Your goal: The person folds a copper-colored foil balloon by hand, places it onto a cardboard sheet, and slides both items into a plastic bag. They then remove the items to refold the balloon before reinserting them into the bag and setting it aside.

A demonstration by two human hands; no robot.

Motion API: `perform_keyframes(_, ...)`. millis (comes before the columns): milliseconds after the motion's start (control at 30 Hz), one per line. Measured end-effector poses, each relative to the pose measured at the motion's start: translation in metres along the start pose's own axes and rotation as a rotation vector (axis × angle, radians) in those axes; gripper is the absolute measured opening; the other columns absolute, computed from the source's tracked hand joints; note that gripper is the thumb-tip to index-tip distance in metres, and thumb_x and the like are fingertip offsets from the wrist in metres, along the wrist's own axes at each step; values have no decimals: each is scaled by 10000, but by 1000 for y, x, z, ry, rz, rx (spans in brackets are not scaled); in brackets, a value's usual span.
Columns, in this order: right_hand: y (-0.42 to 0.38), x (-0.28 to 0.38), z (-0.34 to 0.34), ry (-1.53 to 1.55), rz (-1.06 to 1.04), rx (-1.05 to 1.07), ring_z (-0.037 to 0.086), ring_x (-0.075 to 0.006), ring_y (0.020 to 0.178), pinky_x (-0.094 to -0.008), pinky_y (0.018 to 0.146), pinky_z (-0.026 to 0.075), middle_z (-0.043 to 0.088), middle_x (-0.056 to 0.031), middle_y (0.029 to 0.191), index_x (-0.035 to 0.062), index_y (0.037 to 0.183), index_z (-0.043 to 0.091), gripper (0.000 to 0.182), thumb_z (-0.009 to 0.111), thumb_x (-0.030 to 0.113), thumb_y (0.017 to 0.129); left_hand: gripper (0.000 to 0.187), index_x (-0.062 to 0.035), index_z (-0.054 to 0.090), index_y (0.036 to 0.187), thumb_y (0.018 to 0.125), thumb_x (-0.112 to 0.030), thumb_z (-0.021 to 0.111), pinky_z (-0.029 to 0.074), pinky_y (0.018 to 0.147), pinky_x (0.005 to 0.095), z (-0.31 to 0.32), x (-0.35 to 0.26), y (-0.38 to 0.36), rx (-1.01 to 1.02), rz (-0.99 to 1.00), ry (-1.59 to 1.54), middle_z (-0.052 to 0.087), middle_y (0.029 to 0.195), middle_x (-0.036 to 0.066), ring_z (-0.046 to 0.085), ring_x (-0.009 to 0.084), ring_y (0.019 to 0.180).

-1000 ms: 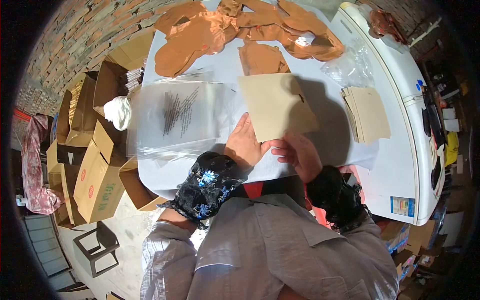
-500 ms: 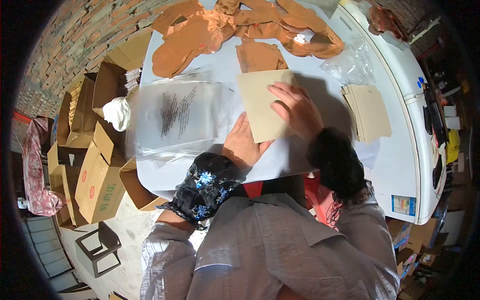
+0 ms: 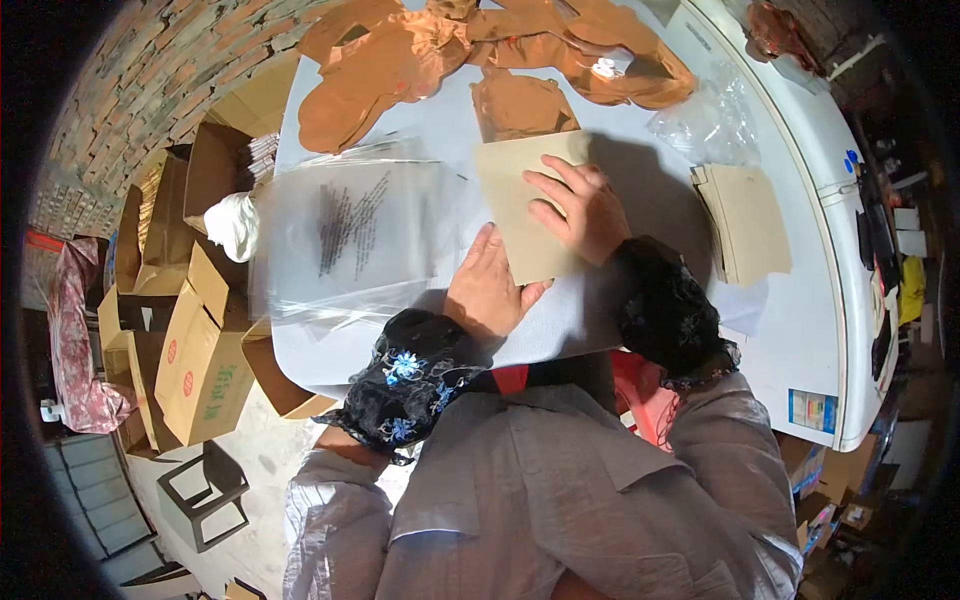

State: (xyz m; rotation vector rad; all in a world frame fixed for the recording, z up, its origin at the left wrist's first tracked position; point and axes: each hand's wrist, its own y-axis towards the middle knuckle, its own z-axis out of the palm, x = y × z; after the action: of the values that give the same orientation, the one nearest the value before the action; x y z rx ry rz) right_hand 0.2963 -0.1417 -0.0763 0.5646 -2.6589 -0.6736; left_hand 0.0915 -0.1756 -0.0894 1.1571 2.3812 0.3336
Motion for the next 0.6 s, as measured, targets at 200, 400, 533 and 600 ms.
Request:
perform_keyframes(200,0,0,-2,-6,4,6,580,-337,990,-428,920,457,599,-147,1240,112,1163,676,371,683,286,836,538,-102,508,1371,964,-455,506,229,1158,513,-6,-6,1,96,-51,105,468,1383,155,317,305,1392)
perform_keyframes(400,-2,-1,2,54,-2,-65,545,-313,959,-405,894,453,605,-106,1227,121,1148,683,379,713,286,809,476,-91,538,1336,974,-399,511,211,1169,478,-34,5,2,289,-86,27,475,1412,151,319,304,1411)
perform_keyframes(533,-4,-6,9,72,-5,-117,532,-289,929,-388,879,454,611,-85,1210,127,1128,691,388,740,294,781,343,-49,630,1174,965,-301,526,458,950,467,-90,31,46,422,-502,-299,632,1177,210,580,400,1114)
perform_keyframes(600,-4,-6,9,74,-22,-145,527,-282,926,-379,875,455,612,-73,1205,132,1118,695,390,750,297,770,326,-42,647,1112,955,-299,522,499,837,487,-81,64,69,233,-531,-308,651,1065,245,612,443,970)
